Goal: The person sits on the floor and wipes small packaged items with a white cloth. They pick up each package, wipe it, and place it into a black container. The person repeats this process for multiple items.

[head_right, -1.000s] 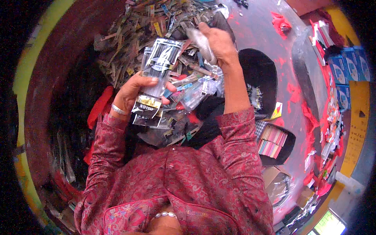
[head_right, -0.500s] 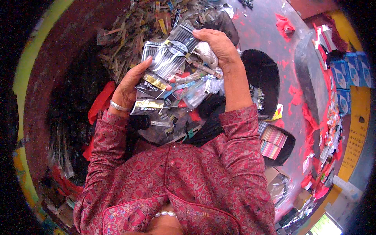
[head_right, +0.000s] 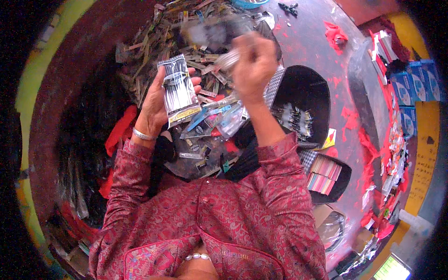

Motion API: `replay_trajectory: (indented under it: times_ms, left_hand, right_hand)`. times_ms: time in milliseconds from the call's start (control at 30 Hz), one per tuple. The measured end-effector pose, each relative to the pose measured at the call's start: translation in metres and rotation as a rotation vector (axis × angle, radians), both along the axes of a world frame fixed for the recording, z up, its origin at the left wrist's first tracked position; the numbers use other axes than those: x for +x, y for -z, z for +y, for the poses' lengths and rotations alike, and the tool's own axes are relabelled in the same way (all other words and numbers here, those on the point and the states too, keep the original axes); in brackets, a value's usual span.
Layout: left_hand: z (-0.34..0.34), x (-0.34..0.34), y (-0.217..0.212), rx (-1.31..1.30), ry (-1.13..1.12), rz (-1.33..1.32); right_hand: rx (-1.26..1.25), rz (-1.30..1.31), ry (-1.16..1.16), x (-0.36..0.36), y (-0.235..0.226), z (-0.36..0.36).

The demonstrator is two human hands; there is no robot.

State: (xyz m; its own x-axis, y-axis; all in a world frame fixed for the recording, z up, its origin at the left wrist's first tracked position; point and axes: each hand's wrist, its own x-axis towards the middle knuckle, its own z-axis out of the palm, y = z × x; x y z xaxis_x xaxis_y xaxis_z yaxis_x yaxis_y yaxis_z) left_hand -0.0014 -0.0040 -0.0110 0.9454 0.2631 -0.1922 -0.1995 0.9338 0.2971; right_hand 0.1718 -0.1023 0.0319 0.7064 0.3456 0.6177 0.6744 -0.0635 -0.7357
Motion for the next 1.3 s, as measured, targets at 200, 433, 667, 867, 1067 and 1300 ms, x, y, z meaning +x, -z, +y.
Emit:
replay_trajectory:
  times_ms: [200,433,667,867,1067,1300]
  left_hand:
    - [0.008,0.001,-0.015,0.145,-0.097,-0.044]
    - [0.016,-0.008,0.010,0.024,-0.078,-0.069]
    - [0.013,-0.007,0.003,0.106,-0.046,0.105]
    - [-0.015,0.006,-0.008,0.273,-0.144,0.432]
    - [-0.028,0.005,-0.001,0.179,-0.034,0.340]
    - [-0.030,0.009,-0.001,0.342,0.115,0.202]
  right_hand:
    - [-0.196,-0.899,-0.573,-0.057,0.001,-0.017]
    - [-0.492,-0.859,-0.743,-0.063,0.000,-0.018]
    - [-0.435,-0.001,-1.127,-0.032,-0.026,-0.022]
    - [-0.255,-0.302,-0.590,-0.055,-0.006,-0.002]
    - [-0.349,-0.269,-0.303,-0.044,0.009,0.017]
    - [-0.494,-0.259,0.025,0.007,0.009,0.024]
